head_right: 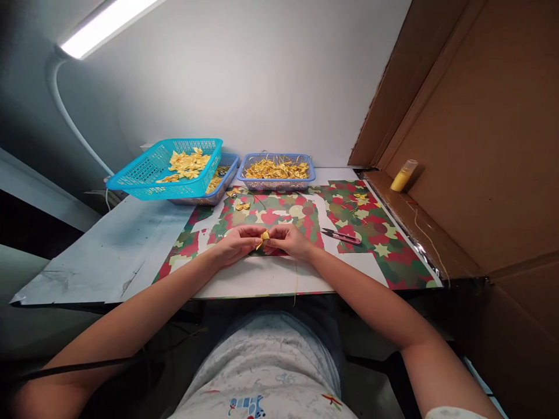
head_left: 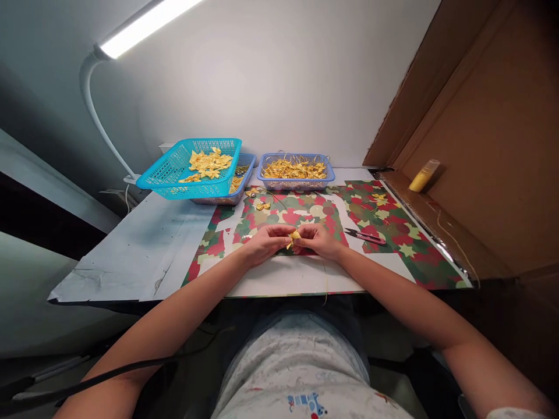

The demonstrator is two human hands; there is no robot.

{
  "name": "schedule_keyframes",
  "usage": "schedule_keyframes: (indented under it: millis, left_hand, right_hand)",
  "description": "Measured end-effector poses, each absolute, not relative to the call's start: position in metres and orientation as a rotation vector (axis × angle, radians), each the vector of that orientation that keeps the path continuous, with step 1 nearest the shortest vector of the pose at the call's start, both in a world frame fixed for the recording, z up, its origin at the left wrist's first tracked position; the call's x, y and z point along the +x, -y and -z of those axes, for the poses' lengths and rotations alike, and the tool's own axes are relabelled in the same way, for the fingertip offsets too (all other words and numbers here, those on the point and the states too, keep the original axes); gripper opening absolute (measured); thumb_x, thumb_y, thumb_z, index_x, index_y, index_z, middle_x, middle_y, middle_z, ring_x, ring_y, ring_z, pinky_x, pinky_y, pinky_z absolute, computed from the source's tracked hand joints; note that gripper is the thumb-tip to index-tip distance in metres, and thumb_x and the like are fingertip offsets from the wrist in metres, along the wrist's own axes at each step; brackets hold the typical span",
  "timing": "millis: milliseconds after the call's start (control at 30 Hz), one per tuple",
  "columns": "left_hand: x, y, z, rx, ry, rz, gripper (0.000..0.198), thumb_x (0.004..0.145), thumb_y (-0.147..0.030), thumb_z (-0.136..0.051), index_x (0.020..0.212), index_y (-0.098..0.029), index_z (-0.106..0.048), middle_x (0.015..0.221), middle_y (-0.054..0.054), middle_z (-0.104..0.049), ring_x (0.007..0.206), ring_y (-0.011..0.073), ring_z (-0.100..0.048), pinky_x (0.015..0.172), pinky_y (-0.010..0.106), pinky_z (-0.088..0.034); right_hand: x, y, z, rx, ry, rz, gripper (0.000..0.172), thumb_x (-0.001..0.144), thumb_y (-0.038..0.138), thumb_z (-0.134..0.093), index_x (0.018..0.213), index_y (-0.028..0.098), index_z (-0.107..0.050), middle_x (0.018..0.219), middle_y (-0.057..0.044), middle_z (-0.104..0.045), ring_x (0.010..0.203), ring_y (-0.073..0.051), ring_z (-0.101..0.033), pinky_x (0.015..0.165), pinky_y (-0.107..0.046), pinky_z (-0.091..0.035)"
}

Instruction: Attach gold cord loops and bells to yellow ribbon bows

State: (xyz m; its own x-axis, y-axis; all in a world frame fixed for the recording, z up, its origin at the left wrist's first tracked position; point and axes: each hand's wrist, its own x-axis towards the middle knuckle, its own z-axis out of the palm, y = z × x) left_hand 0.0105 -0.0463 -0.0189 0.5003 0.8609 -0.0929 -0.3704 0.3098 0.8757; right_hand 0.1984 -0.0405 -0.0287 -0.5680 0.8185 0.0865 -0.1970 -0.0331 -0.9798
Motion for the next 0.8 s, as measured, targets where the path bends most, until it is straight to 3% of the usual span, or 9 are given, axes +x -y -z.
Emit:
schedule_keyframes:
  millis: [300,533,667,800]
  left_hand:
    - [0.011,0.045,0.02,0.957,-0.657,-0.974,0.034,0.053,-0.018,-0.088,0.085,-0.015,-0.076,0.08,0.005,-0.075,0.074,0.0159,-0.068,0.076,0.031,-0.05]
    - [0.012,0.045,0.022,1.03,-0.692,-0.988,0.036,0.054,-0.022,-0.088,0.087,-0.016,-0.076,0.085,0.005,-0.076,0.077,0.016,-0.068,0.078,0.029,-0.05]
    - [0.012,0.045,0.021,1.092,-0.743,-0.982,0.038,0.053,-0.023,-0.089,0.088,-0.015,-0.076,0.079,0.004,-0.074,0.07,0.014,-0.067,0.068,0.025,-0.05]
    - [0.011,0.044,0.02,1.15,-0.828,-0.987,0.039,0.058,-0.026,-0.087,0.094,-0.015,-0.075,0.067,0.0,-0.069,0.048,0.0061,-0.054,0.046,0.019,-0.039]
  right_hand:
    - [0.198,0.04,0.025,-0.732,1.539,-1.618,0.036,0.064,0.046,-0.081,0.08,0.016,-0.068,0.073,-0.003,-0.072,0.069,-0.014,-0.069,0.07,-0.029,-0.058]
    - [0.198,0.039,0.026,-0.773,1.663,-1.432,0.039,0.067,0.054,-0.075,0.071,0.016,-0.067,0.066,-0.003,-0.069,0.062,-0.014,-0.064,0.06,-0.027,-0.054]
    - [0.199,0.039,0.025,-0.811,1.747,-1.252,0.041,0.071,0.058,-0.07,0.072,0.017,-0.067,0.065,-0.004,-0.067,0.06,-0.015,-0.062,0.057,-0.028,-0.053]
    - [0.209,0.04,0.016,-0.861,1.754,-0.926,0.026,0.077,0.043,-0.069,0.091,0.021,-0.069,0.092,-0.007,-0.069,0.077,-0.018,-0.061,0.07,-0.033,-0.051]
